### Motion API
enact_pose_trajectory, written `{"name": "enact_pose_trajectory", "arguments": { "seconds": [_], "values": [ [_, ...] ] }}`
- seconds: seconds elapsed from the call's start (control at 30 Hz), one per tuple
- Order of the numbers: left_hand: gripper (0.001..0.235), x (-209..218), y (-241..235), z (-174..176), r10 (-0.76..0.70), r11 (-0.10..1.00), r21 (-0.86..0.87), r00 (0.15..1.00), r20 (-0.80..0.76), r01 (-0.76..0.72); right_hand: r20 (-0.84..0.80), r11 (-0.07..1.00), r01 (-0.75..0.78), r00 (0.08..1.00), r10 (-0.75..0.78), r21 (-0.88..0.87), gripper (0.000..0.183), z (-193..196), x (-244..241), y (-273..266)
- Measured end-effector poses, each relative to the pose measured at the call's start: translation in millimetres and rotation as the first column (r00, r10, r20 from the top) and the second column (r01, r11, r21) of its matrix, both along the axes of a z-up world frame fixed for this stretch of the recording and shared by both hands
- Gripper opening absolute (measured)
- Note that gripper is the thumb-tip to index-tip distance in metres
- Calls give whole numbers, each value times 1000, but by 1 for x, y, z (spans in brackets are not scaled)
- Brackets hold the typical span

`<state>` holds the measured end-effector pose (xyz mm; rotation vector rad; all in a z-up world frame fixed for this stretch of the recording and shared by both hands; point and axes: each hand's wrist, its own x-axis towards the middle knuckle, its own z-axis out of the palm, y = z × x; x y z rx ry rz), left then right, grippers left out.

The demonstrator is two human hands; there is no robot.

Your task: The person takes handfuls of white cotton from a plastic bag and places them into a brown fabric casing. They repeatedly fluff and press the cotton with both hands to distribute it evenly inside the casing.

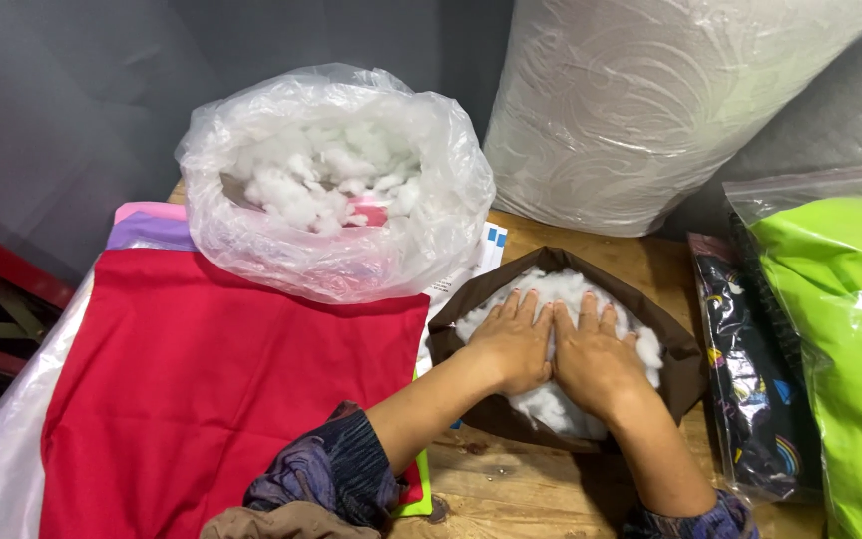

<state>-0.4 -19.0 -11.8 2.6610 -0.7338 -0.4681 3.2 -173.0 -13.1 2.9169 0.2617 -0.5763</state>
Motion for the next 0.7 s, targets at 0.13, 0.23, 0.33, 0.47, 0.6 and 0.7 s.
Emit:
{"name": "enact_pose_trajectory", "arguments": {
  "seconds": [0.13, 0.23, 0.33, 0.47, 0.6, 0.7],
  "values": [
    [84, 0, 12, 30, 28, 998, -60, 995, 100, -22, 106, 996, -78, 992, 72, 48, 78, 53, -25, -2],
    [83, -7, 27, 59, 81, 975, -215, 992, 97, -58, 265, 960, -170, 958, 107, 224, 65, 82, -41, -7],
    [84, -11, 41, 77, 54, 979, -201, 980, 192, -14, 398, 964, -197, 910, 114, 176, 59, 112, -63, 4],
    [83, -13, 64, 89, 63, 959, -281, 957, 282, 20, 711, 912, -401, 665, 229, 81, 56, 116, -75, 19],
    [69, 0, 96, 96, 226, 928, -363, 907, 355, -89, 767, 825, -566, 530, 360, 4, 44, 134, -67, 82],
    [73, 23, 132, 91, 417, 896, -298, 852, 315, -329, 785, 743, -648, 366, 500, -171, 37, 135, -33, 134]
  ]
}}
